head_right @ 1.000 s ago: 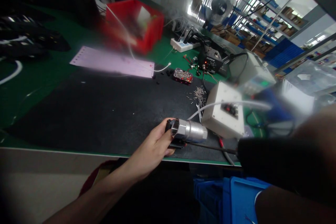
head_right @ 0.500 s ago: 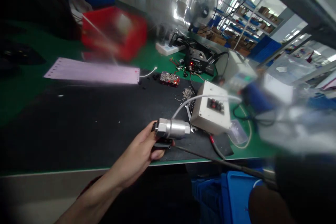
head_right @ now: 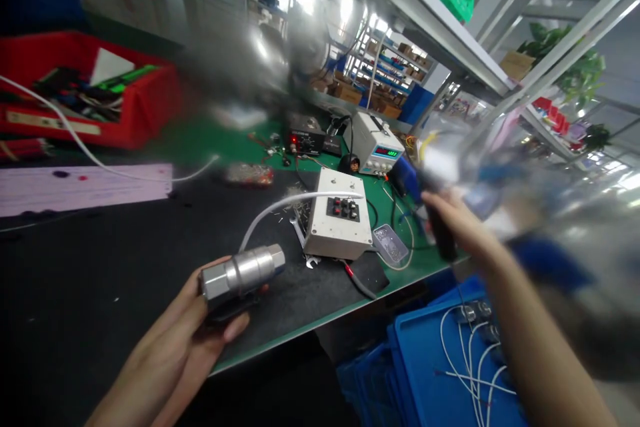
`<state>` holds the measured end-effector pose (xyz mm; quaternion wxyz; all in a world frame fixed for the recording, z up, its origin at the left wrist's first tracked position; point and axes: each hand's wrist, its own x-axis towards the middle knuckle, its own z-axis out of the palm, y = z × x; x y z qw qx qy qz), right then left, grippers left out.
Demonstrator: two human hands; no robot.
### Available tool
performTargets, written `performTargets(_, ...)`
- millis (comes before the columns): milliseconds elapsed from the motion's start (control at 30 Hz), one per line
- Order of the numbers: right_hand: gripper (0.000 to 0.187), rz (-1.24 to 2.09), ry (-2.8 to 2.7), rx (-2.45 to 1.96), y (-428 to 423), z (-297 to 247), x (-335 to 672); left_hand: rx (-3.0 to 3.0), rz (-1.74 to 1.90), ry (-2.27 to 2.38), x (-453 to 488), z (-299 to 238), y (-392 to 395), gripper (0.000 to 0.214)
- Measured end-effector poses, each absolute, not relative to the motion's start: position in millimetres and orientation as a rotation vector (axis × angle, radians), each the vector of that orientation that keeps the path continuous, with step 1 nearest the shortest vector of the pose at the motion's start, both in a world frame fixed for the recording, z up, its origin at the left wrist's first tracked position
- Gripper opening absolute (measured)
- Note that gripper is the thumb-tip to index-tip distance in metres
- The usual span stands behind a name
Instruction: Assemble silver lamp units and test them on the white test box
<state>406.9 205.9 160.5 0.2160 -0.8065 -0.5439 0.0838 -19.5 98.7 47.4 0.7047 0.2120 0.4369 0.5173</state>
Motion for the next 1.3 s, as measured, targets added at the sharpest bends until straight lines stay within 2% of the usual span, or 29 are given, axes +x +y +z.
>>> performTargets(100, 0.046, 0.256, -1.544, -2.312, 238.7, 124.6, 409.5, 0.477, 1.165, 0.992, -19.9, 47.2, 98.5, 0.049)
performTargets(300, 0.050, 0.024, -1.787, -2.350, 275.7, 81.8, 408.3, 0.425, 1.172, 1.028, -18.8, 52.9, 97.6, 0.051)
performTargets(433, 0.051, -0.090, -1.905, -2.355, 280.4, 67.7, 402.0, 0.411, 1.161, 1.039, -18.8, 57.6, 98.2, 0.054)
performTargets(533, 0.045, -0.169, -1.942, -2.313, 275.9, 61.3, 397.4, 0.444, 1.120, 1.055, -21.2, 58.9, 98.3, 0.057)
performTargets(700, 0.043, -0.277, -1.971, -2.049, 257.0, 77.3, 381.0, 0.614, 0.996, 1.166, -34.9, 53.3, 101.5, 0.058)
performTargets(900, 0.035, -0.049, -2.058, -1.626, 269.6, 116.9, 332.9, 1.293, 1.092, 1.293, -55.4, 40.4, 122.3, 0.046)
performTargets(1067, 0.036, 0.217, -2.220, -1.428, 321.3, 117.1, 291.5, 1.622, 1.156, 1.360, -58.0, 37.7, 135.4, 0.032)
performTargets(1300, 0.049, 0.486, -2.284, -1.485, 341.2, 102.8, 271.0, 1.957, 1.025, 1.137, -72.2, 28.2, 133.7, 0.044)
